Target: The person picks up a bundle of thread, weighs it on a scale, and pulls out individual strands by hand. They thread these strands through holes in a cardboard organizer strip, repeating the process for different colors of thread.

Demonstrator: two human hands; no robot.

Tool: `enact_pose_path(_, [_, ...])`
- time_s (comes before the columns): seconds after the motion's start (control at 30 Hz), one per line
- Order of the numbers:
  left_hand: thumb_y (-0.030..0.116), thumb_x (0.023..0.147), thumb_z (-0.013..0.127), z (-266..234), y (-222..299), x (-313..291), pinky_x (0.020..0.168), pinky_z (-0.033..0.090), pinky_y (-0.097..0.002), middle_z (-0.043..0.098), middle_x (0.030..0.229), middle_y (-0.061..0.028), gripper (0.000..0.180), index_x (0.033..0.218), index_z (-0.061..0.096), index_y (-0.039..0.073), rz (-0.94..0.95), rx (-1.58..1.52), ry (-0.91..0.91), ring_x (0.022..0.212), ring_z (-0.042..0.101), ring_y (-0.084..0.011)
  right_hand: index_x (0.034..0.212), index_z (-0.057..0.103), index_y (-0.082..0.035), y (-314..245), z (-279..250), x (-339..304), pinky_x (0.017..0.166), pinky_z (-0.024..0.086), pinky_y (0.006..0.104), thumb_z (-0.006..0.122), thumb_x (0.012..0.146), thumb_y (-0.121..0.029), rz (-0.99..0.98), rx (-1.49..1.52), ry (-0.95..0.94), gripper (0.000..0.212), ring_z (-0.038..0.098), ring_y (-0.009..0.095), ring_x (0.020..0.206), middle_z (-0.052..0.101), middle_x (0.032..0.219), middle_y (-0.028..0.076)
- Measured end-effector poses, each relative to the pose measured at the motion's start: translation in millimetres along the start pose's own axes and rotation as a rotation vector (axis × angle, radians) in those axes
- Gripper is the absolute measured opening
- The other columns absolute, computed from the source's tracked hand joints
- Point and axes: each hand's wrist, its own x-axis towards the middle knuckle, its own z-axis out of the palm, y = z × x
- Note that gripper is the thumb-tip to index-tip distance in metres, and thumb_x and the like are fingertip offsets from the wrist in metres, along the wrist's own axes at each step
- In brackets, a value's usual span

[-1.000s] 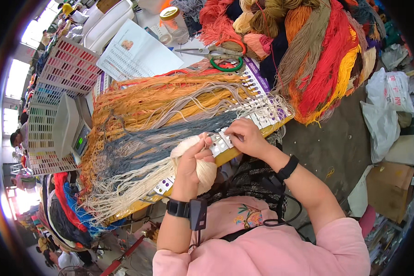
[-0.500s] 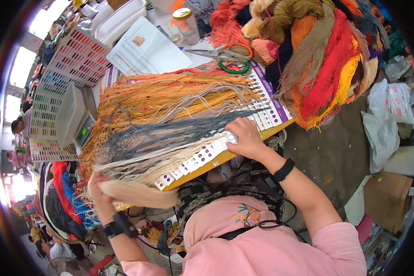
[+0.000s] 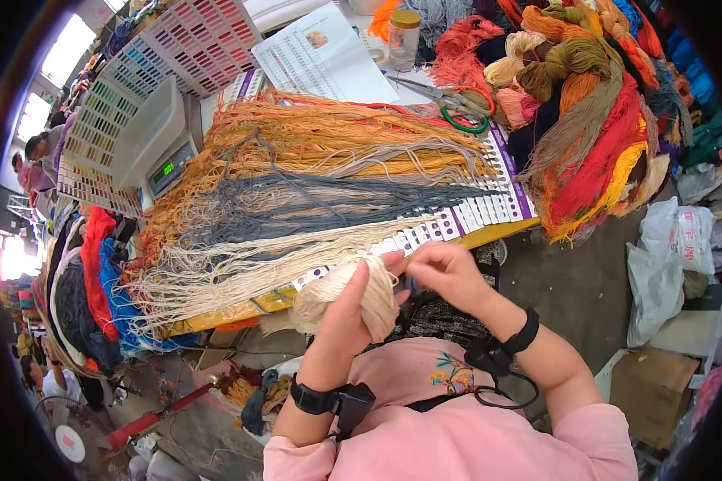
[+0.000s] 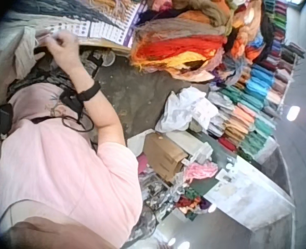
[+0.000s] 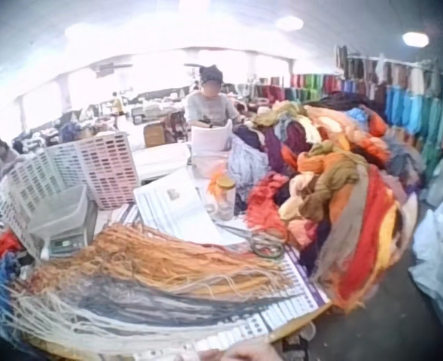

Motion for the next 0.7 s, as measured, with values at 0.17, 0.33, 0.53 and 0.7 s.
enact_pose_path(0.17, [0.039,0.086,0.023,-15,-2,-4,0.078,0.041,-0.0311,0.048,0.104,-0.0154,0.055,0.115,0.034,-0.006,0.006,-0.093,-0.194,0.088,0.052,-0.0207,0.069,0.057,0.002,-23,26,-4,0.041,0.035,0.0155,0.053,0.074,-0.006,0.312,0.282,-0.115,0.011,0.046,0.006,0.047,0.054,0.062,0.004])
enact_pose_path(0.33, [0.026,0.085,0.033,-17,-5,-11,0.072,0.042,-0.0295,0.052,0.094,-0.014,0.042,0.11,0.039,-0.007,0.043,-0.05,-0.141,0.078,0.054,-0.0191,0.073,0.059,0.002,-23,27,-9,0.042,0.036,0.016,0.051,0.074,-0.004,0.251,0.366,-0.132,0.009,0.047,0.006,0.046,0.054,0.056,0.003])
enact_pose_path(0.53, [0.017,0.081,0.042,-17,-4,-12,0.069,0.042,-0.0273,0.053,0.083,-0.0087,0.034,0.106,0.044,-0.007,0.048,-0.122,-0.057,0.075,0.052,-0.0159,0.075,0.058,0.002,-24,28,-8,0.043,0.038,0.0165,0.05,0.074,-0.004,0.294,0.547,-0.164,0.01,0.049,0.008,0.048,0.057,0.066,0.005])
enact_pose_path(0.7, [0.016,0.083,0.043,-23,-3,-9,0.07,0.041,-0.0235,0.052,0.085,-0.0068,0.031,0.105,0.045,-0.005,0.023,-0.235,-0.125,0.076,0.05,-0.0115,0.079,0.057,0.002,-25,25,-4,0.043,0.04,0.0176,0.049,0.076,-0.005,0.313,0.643,-0.251,0.012,0.052,0.009,0.052,0.058,0.073,0.007])
